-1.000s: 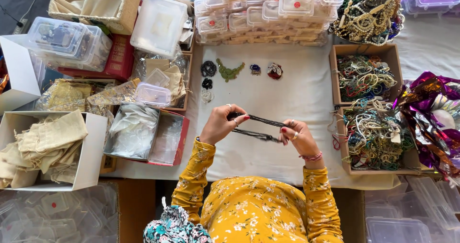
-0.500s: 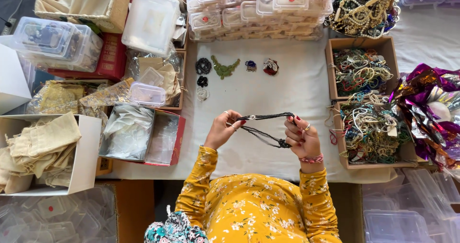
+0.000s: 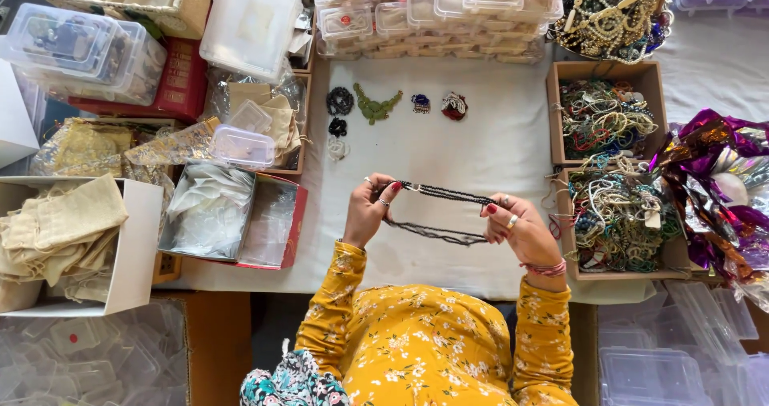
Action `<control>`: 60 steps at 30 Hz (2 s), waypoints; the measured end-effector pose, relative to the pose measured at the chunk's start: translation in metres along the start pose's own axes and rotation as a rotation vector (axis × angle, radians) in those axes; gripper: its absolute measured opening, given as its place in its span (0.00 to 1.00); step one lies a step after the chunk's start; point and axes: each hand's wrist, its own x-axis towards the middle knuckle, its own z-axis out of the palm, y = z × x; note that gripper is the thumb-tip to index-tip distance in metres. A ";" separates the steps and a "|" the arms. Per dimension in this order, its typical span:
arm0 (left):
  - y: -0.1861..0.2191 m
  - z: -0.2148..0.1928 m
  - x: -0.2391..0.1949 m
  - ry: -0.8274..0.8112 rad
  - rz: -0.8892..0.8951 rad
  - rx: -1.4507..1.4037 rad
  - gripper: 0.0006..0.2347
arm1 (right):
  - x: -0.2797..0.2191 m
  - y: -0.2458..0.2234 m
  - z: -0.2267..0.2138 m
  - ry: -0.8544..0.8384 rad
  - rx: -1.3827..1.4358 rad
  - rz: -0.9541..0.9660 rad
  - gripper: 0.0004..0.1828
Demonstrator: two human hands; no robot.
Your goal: Sorting and inspecting necklaces and jewelry pieces.
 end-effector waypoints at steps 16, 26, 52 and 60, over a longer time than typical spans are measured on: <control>-0.037 -0.021 0.002 -0.160 -0.003 -0.285 0.07 | 0.014 0.041 -0.033 0.136 -0.279 -0.034 0.09; -0.015 -0.019 -0.005 -0.345 -0.139 -0.130 0.09 | 0.014 0.047 -0.047 0.113 -0.244 -0.118 0.10; -0.011 -0.007 -0.010 -0.583 -0.051 0.128 0.09 | 0.009 -0.013 0.060 -0.032 -0.715 -0.248 0.10; -0.101 -0.028 -0.006 -0.411 -0.160 -0.043 0.07 | 0.004 -0.018 0.013 0.165 -0.313 -0.298 0.11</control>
